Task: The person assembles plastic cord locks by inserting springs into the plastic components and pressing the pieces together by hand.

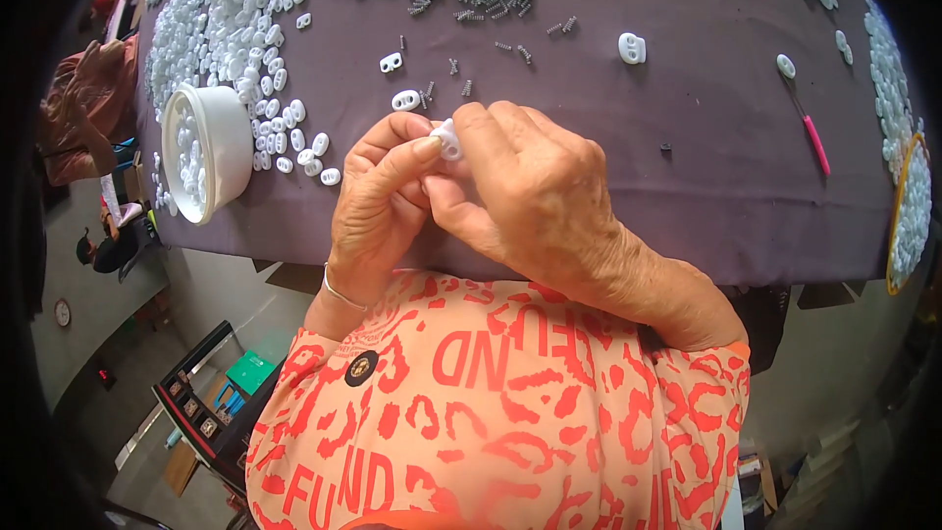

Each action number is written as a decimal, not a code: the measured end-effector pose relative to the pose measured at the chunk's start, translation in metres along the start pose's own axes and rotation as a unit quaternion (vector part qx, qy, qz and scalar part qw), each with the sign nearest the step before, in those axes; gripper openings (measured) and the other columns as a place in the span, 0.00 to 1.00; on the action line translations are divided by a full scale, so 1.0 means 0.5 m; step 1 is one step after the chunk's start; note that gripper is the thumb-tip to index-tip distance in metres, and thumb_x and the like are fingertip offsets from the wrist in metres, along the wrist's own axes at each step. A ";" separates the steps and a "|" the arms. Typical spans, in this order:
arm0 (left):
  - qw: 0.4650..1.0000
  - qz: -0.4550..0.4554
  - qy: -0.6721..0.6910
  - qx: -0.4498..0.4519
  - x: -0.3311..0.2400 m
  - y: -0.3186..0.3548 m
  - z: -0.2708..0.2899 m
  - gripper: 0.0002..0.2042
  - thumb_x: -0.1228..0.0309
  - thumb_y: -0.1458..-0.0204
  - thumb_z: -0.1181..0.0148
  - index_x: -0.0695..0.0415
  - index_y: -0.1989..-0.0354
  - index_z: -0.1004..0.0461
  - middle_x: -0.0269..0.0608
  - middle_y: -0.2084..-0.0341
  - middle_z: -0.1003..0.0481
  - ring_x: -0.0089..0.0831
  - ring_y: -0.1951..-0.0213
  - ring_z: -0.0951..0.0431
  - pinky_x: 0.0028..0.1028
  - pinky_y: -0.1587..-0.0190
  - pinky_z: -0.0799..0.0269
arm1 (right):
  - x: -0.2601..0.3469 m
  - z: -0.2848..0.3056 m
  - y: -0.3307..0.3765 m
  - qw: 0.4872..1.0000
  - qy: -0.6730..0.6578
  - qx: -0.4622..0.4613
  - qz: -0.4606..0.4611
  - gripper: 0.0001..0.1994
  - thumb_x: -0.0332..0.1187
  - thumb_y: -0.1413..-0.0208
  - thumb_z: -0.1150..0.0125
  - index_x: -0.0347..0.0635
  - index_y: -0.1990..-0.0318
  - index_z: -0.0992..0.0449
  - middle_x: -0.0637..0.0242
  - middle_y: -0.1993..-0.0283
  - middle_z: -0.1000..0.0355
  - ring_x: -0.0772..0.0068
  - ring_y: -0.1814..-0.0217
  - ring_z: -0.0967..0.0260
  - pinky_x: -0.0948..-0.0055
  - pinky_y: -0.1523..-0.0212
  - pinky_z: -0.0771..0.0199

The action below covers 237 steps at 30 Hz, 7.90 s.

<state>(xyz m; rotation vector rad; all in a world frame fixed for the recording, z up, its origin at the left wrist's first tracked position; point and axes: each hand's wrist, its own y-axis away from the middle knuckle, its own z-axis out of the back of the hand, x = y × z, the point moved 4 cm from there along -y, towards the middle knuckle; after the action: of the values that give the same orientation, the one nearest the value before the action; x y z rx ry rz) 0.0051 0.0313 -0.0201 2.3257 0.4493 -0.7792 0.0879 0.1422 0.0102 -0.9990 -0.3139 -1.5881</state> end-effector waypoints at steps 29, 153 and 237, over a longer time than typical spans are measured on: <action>0.959 -0.058 -0.275 -0.023 -0.015 0.014 0.006 0.06 0.77 0.49 0.41 0.66 0.64 0.24 0.37 0.71 0.23 0.18 0.69 0.25 0.17 0.67 0.28 | -0.011 -0.013 0.009 0.997 0.055 0.038 0.032 0.10 0.26 0.62 0.39 0.35 0.71 0.32 0.62 0.80 0.35 0.61 0.79 0.33 0.67 0.80 0.32; 0.744 -0.337 -0.576 -0.027 -0.071 0.022 -0.015 0.11 0.78 0.66 0.31 0.58 0.72 0.24 0.38 0.73 0.25 0.32 0.69 0.28 0.28 0.66 0.33 | -0.043 -0.007 -0.001 0.886 -0.374 0.047 -0.270 0.08 0.28 0.41 0.48 0.31 0.62 0.27 0.75 0.81 0.35 0.89 0.82 0.43 0.87 0.82 0.44; 0.800 -0.317 -0.510 -0.006 -0.050 0.002 -0.002 0.10 0.83 0.65 0.34 0.60 0.72 0.25 0.39 0.73 0.27 0.32 0.68 0.28 0.27 0.67 0.32 | -0.035 0.002 -0.008 0.957 -0.239 0.030 -0.159 0.02 0.21 0.46 0.46 0.32 0.66 0.27 0.71 0.79 0.33 0.86 0.80 0.41 0.83 0.79 0.41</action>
<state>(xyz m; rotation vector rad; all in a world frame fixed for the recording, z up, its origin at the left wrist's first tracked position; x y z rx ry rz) -0.0129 0.0283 -0.0030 1.3584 0.6962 -2.1410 0.0842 0.1558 -0.0007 -1.3306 -0.8884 -1.5905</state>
